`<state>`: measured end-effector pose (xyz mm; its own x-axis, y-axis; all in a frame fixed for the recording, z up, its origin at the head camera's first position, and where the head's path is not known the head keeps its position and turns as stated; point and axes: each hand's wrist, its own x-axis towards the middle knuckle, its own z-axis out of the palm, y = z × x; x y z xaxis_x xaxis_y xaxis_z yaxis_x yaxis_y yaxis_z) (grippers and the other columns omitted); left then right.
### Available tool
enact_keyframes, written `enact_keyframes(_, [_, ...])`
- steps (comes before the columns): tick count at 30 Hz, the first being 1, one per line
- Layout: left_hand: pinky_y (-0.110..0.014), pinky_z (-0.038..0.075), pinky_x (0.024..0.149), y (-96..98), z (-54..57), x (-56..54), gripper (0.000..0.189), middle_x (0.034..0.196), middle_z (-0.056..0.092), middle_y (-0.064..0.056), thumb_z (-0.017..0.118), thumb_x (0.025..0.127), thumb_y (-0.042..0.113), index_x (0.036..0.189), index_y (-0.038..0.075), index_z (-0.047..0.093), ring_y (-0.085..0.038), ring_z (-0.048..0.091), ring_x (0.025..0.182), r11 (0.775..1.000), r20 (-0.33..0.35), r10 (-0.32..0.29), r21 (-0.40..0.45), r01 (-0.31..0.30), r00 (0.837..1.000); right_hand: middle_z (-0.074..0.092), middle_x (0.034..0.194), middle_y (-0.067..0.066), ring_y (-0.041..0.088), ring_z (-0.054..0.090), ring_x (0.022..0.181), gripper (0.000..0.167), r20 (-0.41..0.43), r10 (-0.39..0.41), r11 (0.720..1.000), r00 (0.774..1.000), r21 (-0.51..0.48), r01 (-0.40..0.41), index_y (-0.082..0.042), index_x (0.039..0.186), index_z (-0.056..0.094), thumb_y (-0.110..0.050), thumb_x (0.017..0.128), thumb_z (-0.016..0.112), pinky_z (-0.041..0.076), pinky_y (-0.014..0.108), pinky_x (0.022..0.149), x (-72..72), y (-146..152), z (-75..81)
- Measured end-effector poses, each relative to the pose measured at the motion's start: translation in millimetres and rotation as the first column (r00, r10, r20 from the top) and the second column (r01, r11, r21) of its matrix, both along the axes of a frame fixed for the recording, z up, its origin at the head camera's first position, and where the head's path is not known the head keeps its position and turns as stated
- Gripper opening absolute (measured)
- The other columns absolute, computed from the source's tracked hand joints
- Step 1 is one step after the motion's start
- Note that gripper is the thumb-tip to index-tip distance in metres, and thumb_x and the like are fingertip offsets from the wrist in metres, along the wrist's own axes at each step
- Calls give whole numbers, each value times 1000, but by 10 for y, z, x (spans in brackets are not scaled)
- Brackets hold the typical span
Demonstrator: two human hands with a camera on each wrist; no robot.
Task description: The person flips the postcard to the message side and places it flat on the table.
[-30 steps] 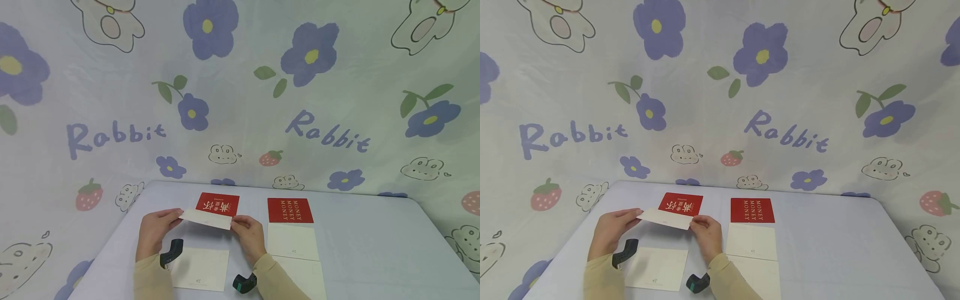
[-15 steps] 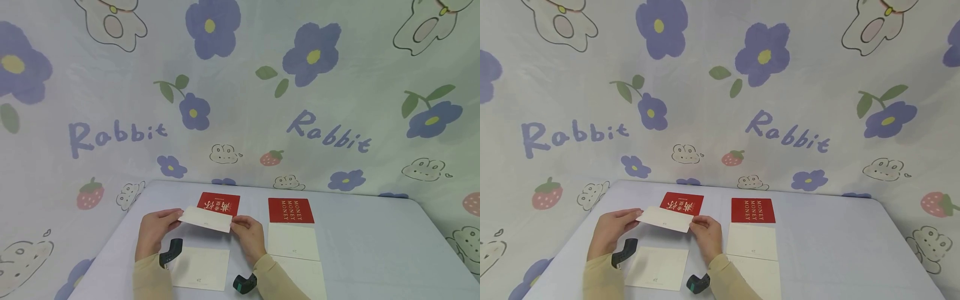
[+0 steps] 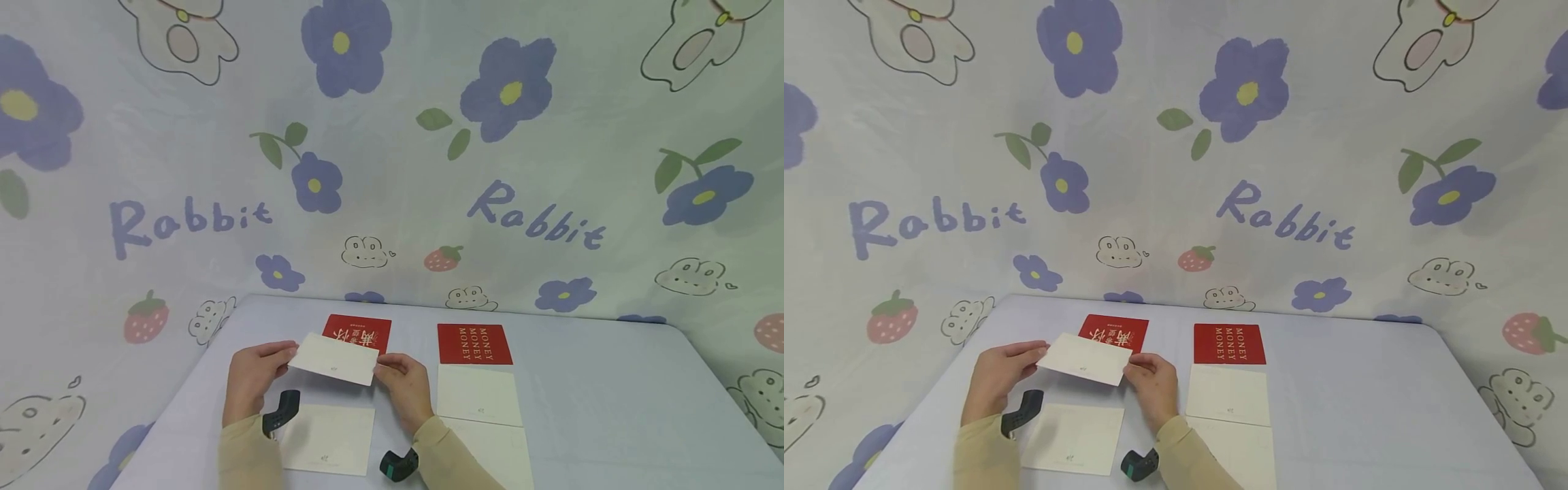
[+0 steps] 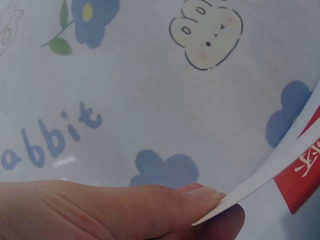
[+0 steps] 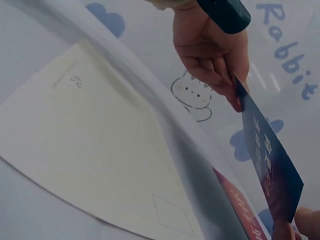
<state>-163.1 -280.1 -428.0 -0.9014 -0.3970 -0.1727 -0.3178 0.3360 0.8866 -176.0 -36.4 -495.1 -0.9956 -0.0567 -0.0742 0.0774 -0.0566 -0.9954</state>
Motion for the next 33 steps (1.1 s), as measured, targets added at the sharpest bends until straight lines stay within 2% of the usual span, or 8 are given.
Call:
enact_keyframes(5, [-19, 55, 75, 14, -6, 9, 31, 124, 66, -23, 67, 95, 13, 121, -3, 70, -27, 63, 101, 1000, -4, 10, -24, -10, 1000, 71, 110, 7, 20, 69, 100, 25, 14, 7, 1000, 1000, 1, -7, -3, 114, 69, -12, 92, 72, 57, 33, 88, 17, -10, -15])
enact_keyframes(12, [-41, 55, 93, 40, 2, -2, 30, 126, 64, -25, 66, 96, 12, 121, -4, 70, -33, 62, 107, 998, 7, 50, -37, -50, 999, 72, 107, 6, 20, 71, 98, 25, 12, 6, 1000, 1000, 29, -6, -3, 115, 68, -10, 91, 74, 58, 33, 87, 58, -53, -50])
enact_keyframes(16, [-47, 53, 97, 66, 3, -6, 30, 125, 64, -27, 65, 96, 12, 121, -5, 69, -36, 62, 109, 997, 7, 58, -44, -57, 998, 71, 109, 7, 20, 71, 99, 25, 6, -7, 999, 1000, 42, 7, -3, 115, 68, -8, 91, 73, 58, 32, 87, 64, -61, -60])
enact_keyframes(28, [-52, 50, 99, 78, -11, 6, 29, 123, 64, -28, 65, 96, 11, 120, -5, 69, -38, 61, 108, 996, 42, 59, -77, -55, 997, 71, 109, 7, 19, 71, 97, 22, 0, -25, 997, 1000, 71, 25, -4, 112, 69, -6, 90, 73, 58, 30, 86, 44, -66, -60])
enact_keyframes(33, [-53, 50, 94, 98, -51, -12, 27, 119, 66, -27, 66, 94, 10, 116, -5, 71, -39, 62, 106, 988, 62, 72, -140, -63, 995, 71, 109, 6, 19, 71, 96, 22, 2, -27, 996, 1000, 87, 27, -5, 111, 70, -6, 89, 74, 58, 30, 85, 39, -60, -58])
